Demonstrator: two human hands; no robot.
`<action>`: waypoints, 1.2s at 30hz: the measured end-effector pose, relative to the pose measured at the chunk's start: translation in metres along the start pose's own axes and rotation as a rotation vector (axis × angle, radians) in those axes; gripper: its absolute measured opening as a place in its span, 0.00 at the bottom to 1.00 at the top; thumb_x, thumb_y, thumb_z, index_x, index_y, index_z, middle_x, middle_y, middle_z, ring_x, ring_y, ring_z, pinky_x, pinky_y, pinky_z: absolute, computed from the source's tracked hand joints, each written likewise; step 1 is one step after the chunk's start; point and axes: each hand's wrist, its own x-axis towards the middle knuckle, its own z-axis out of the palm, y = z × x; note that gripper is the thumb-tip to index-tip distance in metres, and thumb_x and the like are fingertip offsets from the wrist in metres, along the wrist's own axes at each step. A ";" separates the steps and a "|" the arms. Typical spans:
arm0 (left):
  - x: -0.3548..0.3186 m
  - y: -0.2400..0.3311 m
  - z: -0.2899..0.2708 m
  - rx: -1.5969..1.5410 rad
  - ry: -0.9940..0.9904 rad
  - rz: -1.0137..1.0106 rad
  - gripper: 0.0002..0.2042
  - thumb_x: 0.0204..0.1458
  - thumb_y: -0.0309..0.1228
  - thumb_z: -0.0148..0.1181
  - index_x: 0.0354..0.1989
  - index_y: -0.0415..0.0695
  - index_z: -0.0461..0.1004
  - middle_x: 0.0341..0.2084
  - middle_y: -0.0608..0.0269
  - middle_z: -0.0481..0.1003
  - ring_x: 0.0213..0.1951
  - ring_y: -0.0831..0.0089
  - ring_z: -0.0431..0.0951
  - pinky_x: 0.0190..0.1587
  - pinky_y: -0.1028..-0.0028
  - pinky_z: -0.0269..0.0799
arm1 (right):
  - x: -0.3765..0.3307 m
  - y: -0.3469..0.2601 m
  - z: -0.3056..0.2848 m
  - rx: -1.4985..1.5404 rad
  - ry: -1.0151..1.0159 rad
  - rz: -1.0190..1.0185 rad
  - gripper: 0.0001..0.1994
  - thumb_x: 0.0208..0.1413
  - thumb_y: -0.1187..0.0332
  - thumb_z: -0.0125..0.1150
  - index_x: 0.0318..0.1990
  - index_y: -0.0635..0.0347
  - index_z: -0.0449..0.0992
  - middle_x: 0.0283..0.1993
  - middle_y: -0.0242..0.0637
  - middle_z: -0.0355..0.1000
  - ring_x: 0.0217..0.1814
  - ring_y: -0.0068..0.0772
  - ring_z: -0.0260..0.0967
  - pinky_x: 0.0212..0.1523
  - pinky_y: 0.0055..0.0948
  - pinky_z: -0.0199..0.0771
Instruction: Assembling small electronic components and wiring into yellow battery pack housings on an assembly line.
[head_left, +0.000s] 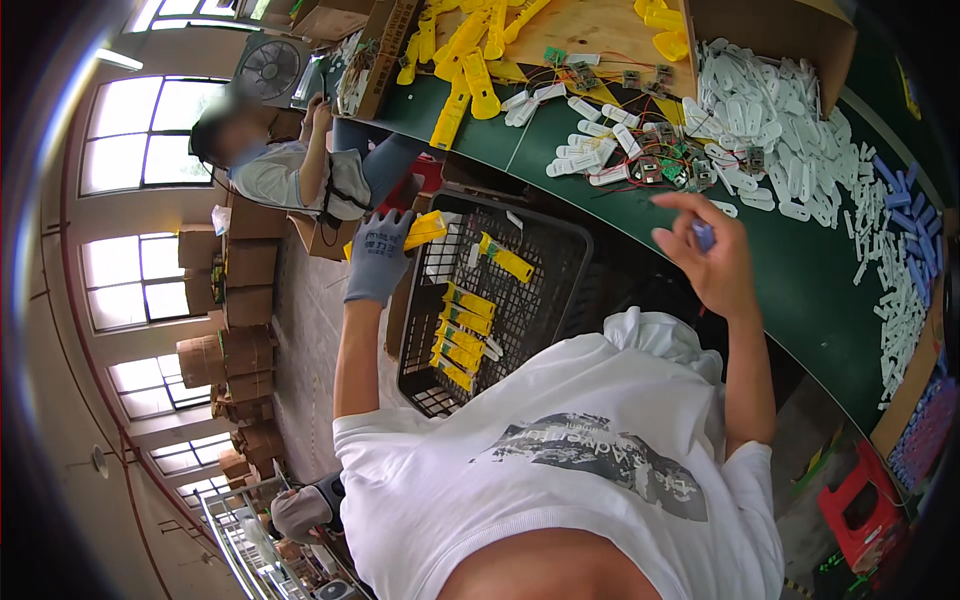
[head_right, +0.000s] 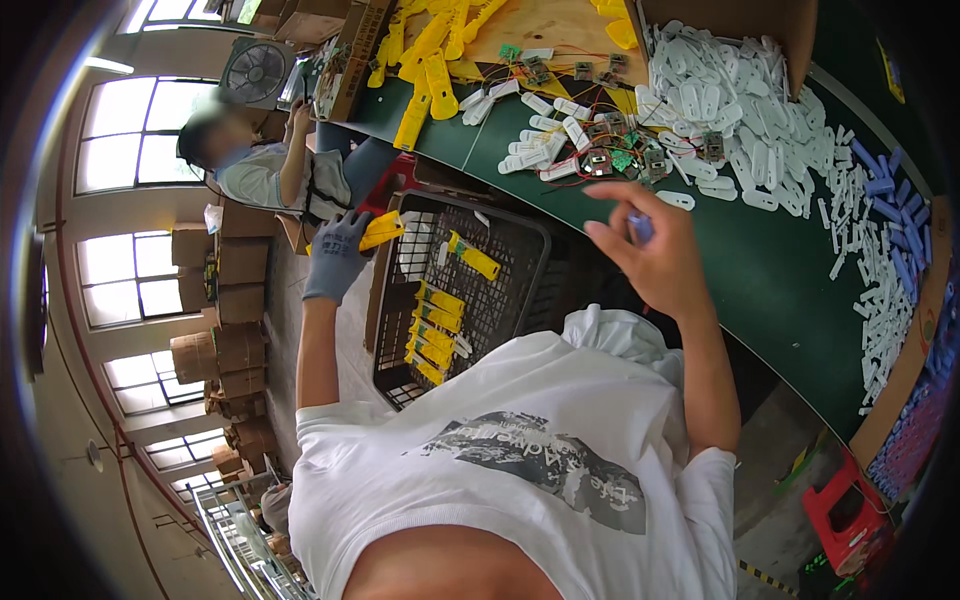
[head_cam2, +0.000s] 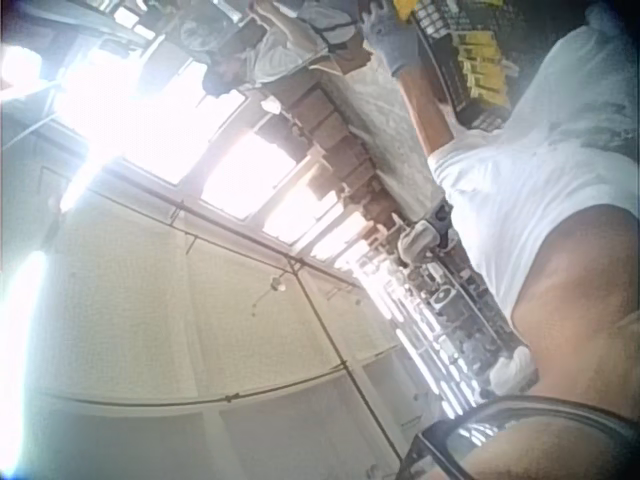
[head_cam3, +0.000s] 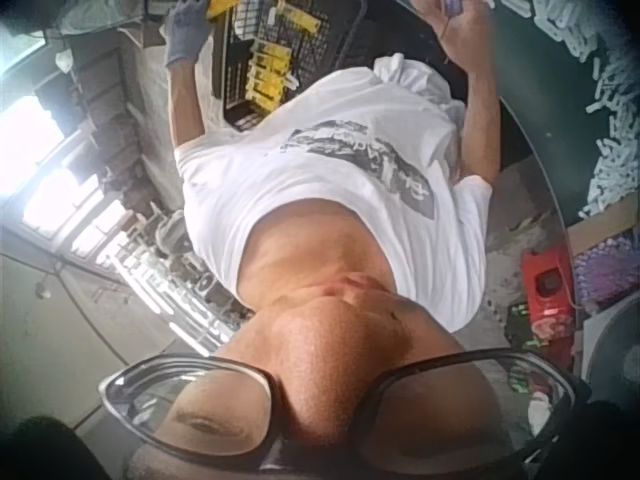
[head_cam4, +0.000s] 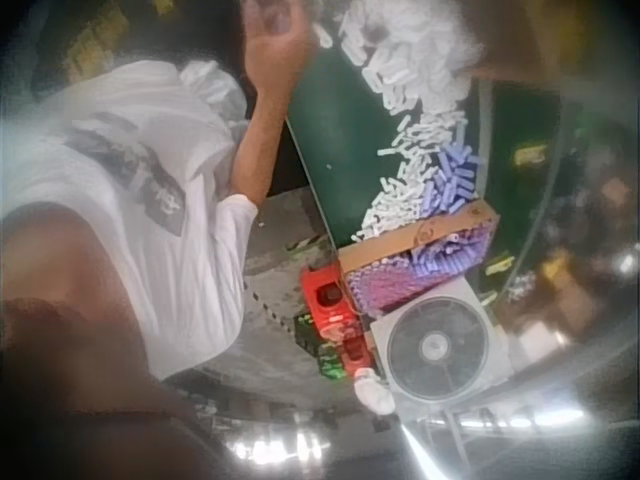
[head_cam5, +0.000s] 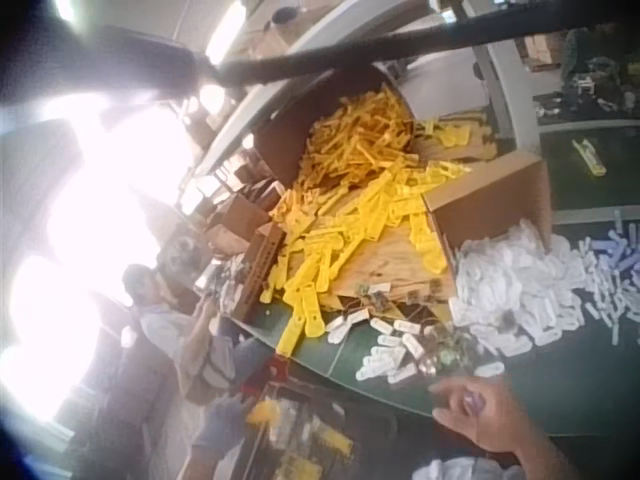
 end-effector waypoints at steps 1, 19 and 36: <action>-0.015 0.003 -0.033 0.017 -0.009 -0.017 0.27 0.40 0.37 0.69 0.52 0.45 0.71 0.46 0.55 0.74 0.47 0.56 0.76 0.50 0.60 0.71 | 0.015 -0.008 0.011 -0.031 -0.114 -0.037 0.17 0.50 0.69 0.68 0.49 0.56 0.77 0.26 0.27 0.67 0.26 0.18 0.60 0.29 0.21 0.61; 0.086 0.173 -0.173 -0.628 0.111 0.814 0.30 0.38 0.32 0.72 0.54 0.42 0.69 0.43 0.51 0.76 0.47 0.51 0.74 0.50 0.62 0.70 | -0.031 0.018 -0.083 -0.197 0.145 -0.404 0.10 0.48 0.65 0.71 0.37 0.56 0.82 0.33 0.34 0.79 0.27 0.29 0.73 0.26 0.25 0.68; 0.118 0.238 -0.179 -0.726 0.094 1.034 0.28 0.40 0.33 0.69 0.54 0.48 0.71 0.47 0.53 0.75 0.50 0.54 0.74 0.54 0.62 0.68 | -0.073 0.014 -0.099 0.285 0.355 -0.287 0.06 0.53 0.73 0.64 0.38 0.61 0.80 0.24 0.30 0.75 0.19 0.12 0.61 0.21 0.16 0.55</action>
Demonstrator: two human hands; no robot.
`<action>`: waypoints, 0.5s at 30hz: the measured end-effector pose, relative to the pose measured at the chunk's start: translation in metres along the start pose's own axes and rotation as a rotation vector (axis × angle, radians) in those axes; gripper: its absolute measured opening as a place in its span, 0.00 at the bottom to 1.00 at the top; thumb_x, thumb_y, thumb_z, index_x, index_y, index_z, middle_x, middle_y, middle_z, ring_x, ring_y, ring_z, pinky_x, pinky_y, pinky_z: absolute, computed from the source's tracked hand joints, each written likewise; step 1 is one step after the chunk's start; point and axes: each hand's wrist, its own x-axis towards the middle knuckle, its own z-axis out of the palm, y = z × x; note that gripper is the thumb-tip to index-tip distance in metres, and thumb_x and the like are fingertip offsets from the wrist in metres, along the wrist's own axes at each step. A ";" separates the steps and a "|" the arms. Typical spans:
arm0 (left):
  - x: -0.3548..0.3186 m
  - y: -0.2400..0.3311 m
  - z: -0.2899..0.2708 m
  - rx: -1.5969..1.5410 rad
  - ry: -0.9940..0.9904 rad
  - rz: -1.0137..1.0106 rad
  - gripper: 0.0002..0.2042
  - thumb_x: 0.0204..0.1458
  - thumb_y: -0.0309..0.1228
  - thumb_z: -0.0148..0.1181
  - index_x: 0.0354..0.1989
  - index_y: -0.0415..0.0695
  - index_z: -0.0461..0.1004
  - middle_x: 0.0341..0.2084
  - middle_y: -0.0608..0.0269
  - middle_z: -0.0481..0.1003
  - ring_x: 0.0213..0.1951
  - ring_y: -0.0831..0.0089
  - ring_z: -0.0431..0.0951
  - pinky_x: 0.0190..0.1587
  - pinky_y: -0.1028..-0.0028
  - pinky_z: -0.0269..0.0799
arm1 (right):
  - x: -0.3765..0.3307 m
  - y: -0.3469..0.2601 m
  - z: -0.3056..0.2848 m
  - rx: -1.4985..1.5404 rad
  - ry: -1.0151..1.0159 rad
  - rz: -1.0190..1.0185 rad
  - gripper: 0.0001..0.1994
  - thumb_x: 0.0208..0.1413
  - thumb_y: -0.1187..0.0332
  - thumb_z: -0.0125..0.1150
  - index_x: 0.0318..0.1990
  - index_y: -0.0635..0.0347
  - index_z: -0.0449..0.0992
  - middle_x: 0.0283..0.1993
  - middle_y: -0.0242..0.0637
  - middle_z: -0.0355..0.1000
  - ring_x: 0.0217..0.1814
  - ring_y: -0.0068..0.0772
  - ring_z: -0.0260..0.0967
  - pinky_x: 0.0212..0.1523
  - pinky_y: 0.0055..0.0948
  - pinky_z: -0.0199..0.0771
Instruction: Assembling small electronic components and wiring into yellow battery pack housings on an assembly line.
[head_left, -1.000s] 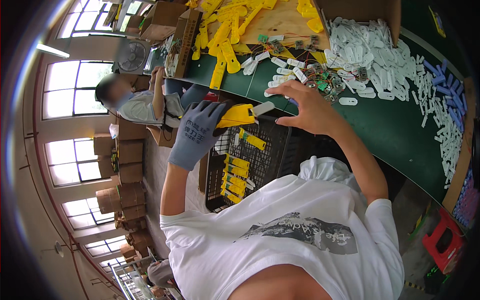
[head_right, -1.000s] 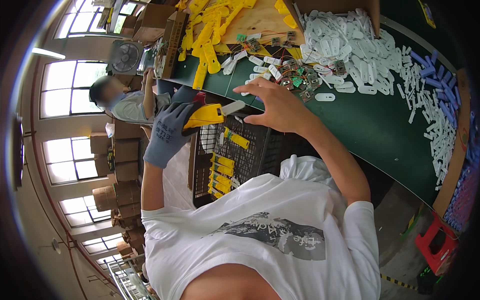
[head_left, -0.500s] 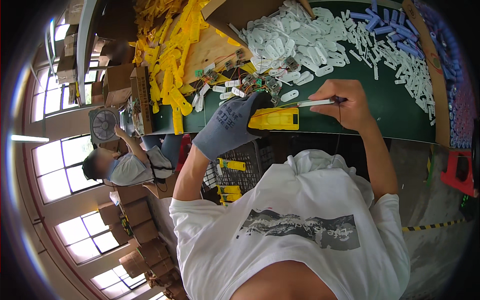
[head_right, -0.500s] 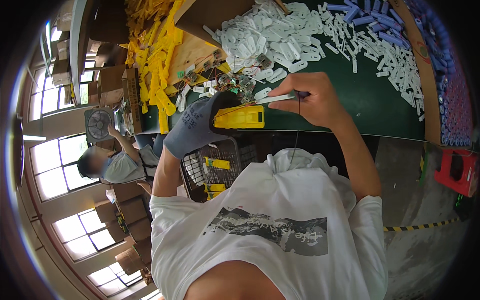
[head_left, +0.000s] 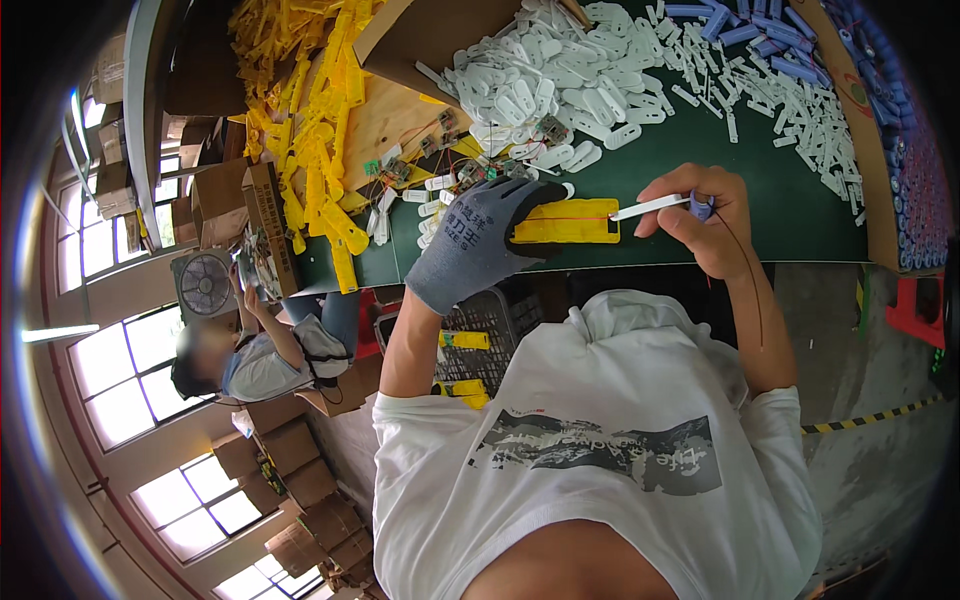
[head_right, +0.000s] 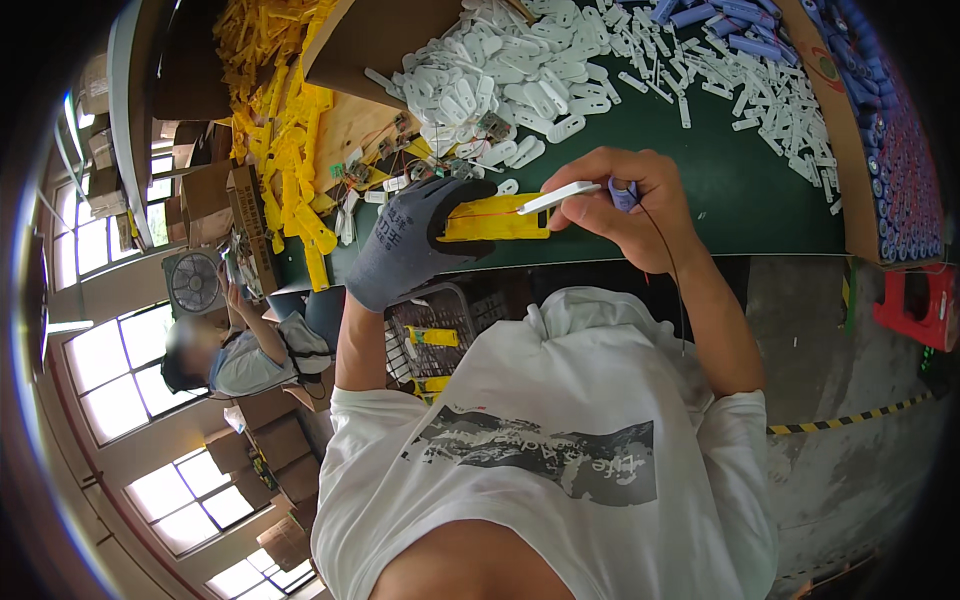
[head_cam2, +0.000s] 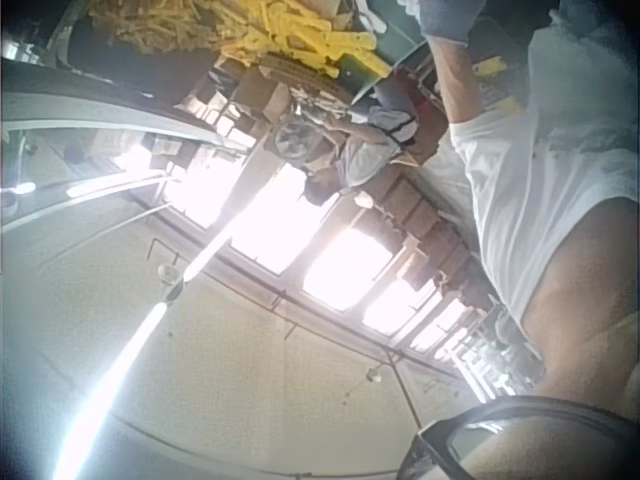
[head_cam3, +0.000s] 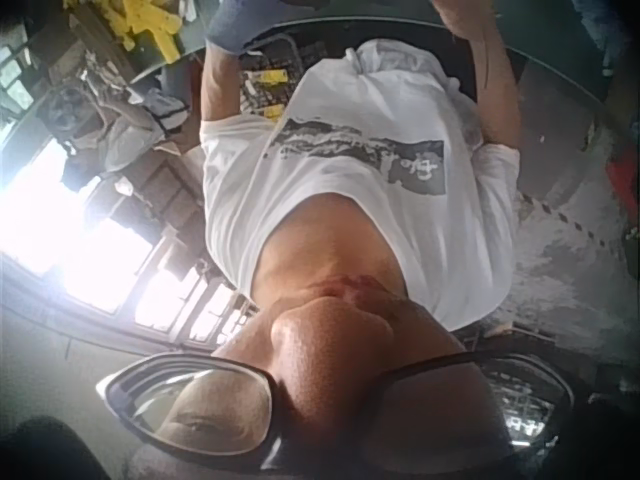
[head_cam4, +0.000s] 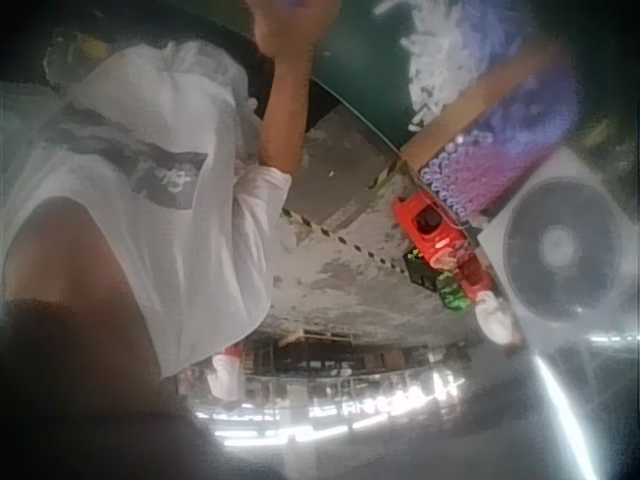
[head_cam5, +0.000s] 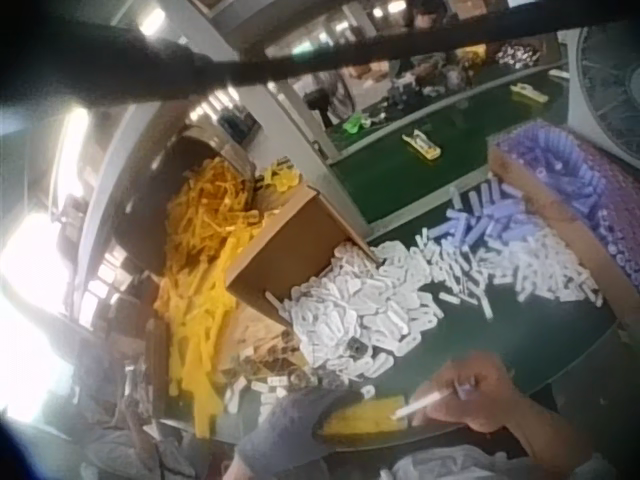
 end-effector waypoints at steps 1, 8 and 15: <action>-0.001 -0.002 0.000 0.007 -0.001 0.002 0.28 0.40 0.33 0.69 0.55 0.48 0.71 0.47 0.53 0.75 0.50 0.54 0.74 0.55 0.62 0.68 | 0.002 0.002 0.001 -0.013 -0.009 -0.040 0.06 0.53 0.73 0.64 0.38 0.61 0.80 0.25 0.31 0.76 0.19 0.12 0.61 0.21 0.16 0.55; -0.009 -0.006 -0.001 0.041 0.047 -0.081 0.29 0.40 0.34 0.69 0.55 0.48 0.71 0.48 0.53 0.75 0.50 0.54 0.74 0.55 0.62 0.68 | 0.024 -0.023 -0.005 -0.503 -0.190 0.031 0.07 0.51 0.71 0.67 0.37 0.61 0.78 0.28 0.33 0.78 0.24 0.24 0.74 0.23 0.24 0.67; 0.001 0.006 0.005 0.292 0.261 -0.034 0.25 0.41 0.36 0.69 0.51 0.46 0.74 0.41 0.55 0.77 0.43 0.56 0.76 0.48 0.63 0.71 | 0.030 -0.004 0.000 -1.380 -0.282 -0.238 0.06 0.49 0.74 0.61 0.36 0.61 0.74 0.27 0.37 0.74 0.24 0.38 0.74 0.25 0.34 0.74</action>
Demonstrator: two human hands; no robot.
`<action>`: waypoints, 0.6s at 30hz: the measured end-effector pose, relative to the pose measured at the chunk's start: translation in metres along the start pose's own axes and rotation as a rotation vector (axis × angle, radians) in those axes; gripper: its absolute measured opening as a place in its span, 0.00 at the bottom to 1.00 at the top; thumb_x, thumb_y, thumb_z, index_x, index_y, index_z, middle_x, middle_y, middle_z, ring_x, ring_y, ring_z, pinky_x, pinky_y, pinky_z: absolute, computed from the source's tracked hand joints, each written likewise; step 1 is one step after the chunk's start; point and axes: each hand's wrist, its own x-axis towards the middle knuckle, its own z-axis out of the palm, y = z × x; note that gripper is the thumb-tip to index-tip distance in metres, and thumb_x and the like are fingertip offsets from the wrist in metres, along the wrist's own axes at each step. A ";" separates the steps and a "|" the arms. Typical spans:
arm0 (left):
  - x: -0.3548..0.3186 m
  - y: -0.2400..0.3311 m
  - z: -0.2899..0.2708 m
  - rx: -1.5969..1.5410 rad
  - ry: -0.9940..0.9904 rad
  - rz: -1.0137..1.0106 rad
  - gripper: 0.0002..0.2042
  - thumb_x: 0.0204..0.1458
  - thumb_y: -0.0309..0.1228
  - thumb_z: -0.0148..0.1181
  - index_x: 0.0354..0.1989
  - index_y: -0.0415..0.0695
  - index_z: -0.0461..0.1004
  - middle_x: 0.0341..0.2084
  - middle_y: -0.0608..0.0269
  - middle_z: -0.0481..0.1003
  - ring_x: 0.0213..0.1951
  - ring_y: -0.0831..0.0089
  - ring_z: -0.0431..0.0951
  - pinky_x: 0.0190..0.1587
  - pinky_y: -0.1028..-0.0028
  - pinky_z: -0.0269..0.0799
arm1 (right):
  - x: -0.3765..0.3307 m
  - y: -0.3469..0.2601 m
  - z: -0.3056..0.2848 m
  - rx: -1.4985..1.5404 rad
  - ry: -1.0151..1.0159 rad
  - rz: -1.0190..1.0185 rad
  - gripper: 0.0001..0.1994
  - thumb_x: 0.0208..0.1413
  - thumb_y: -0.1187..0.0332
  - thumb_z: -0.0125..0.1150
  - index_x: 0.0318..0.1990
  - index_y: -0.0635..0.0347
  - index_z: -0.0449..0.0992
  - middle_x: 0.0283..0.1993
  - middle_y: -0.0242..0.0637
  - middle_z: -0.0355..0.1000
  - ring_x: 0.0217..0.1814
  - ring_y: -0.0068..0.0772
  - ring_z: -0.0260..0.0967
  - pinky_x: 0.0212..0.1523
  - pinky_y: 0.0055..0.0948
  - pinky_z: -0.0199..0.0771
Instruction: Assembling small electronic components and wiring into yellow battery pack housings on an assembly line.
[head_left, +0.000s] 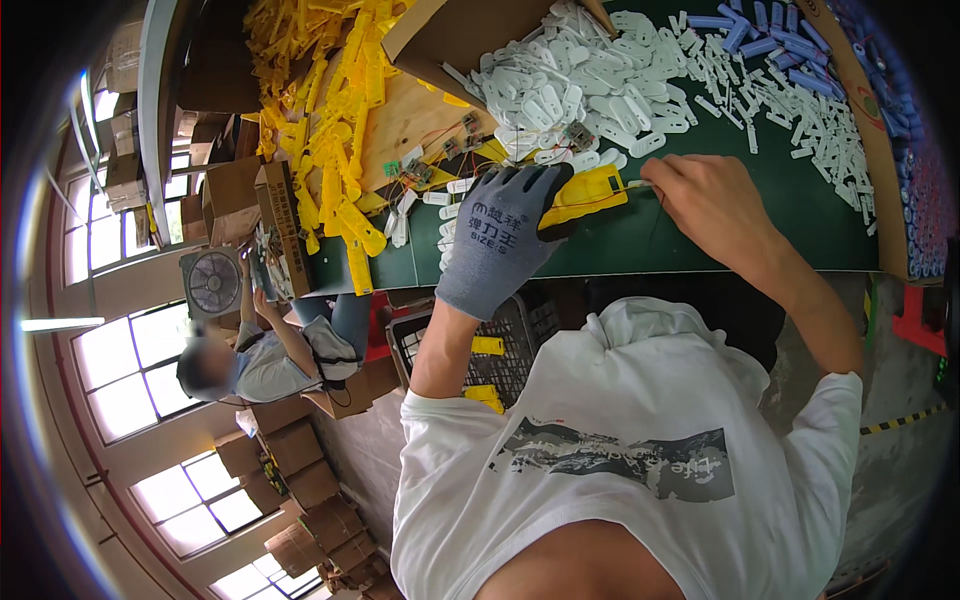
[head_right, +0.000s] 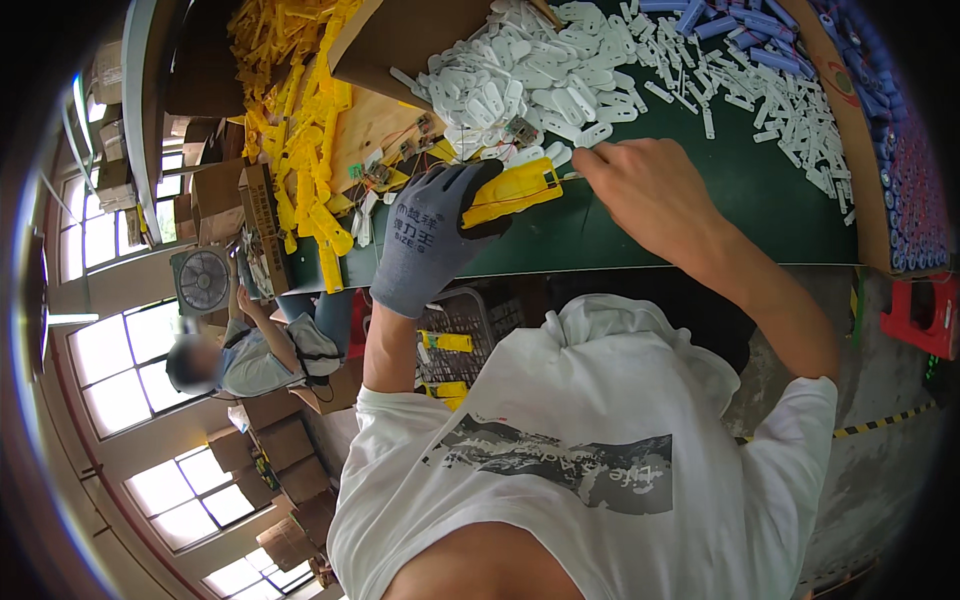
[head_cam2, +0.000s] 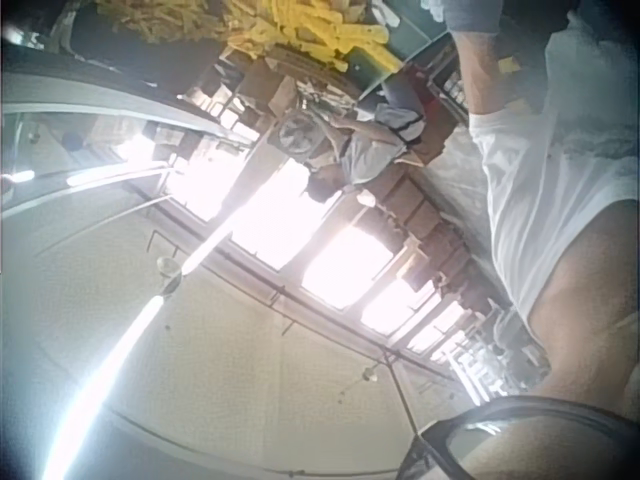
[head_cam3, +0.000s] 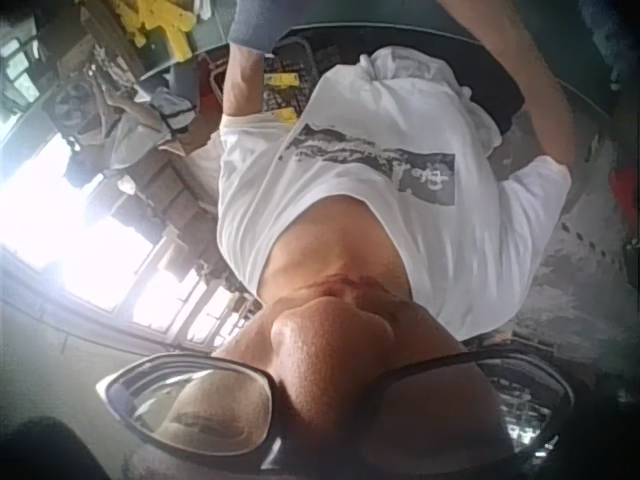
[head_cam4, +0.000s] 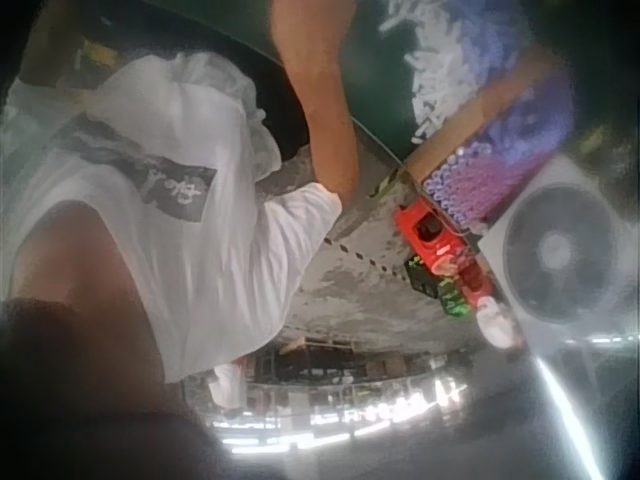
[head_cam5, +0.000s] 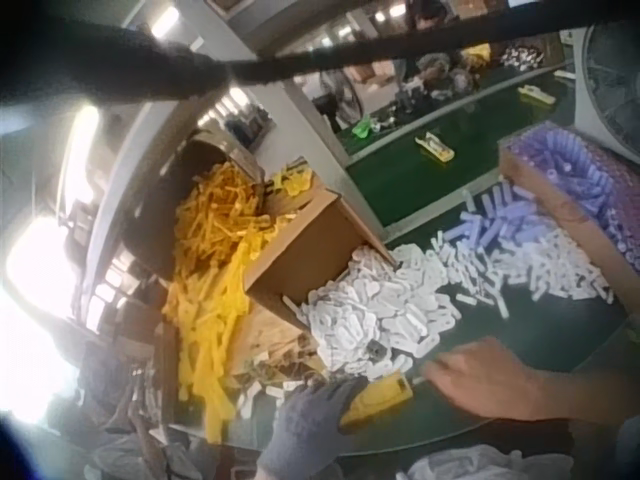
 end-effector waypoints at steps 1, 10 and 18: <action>0.001 0.000 0.002 0.021 0.014 -0.006 0.25 0.41 0.37 0.69 0.51 0.47 0.74 0.42 0.56 0.77 0.43 0.56 0.76 0.49 0.63 0.71 | 0.002 0.000 0.001 -0.060 -0.048 0.015 0.07 0.48 0.75 0.61 0.36 0.62 0.73 0.27 0.37 0.73 0.25 0.39 0.74 0.25 0.34 0.74; 0.013 0.015 0.028 -0.015 -0.024 -0.043 0.27 0.41 0.37 0.70 0.53 0.48 0.73 0.44 0.58 0.76 0.45 0.56 0.75 0.49 0.62 0.70 | 0.005 -0.009 0.010 0.450 0.152 0.247 0.13 0.49 0.75 0.63 0.44 0.60 0.71 0.34 0.41 0.76 0.25 0.41 0.74 0.27 0.34 0.74; 0.018 0.022 0.048 -0.080 -0.008 -0.036 0.28 0.39 0.35 0.70 0.53 0.48 0.72 0.44 0.57 0.76 0.45 0.57 0.75 0.49 0.62 0.70 | -0.023 0.000 0.024 0.369 0.336 0.363 0.11 0.52 0.71 0.67 0.42 0.57 0.74 0.32 0.36 0.76 0.27 0.37 0.74 0.26 0.31 0.73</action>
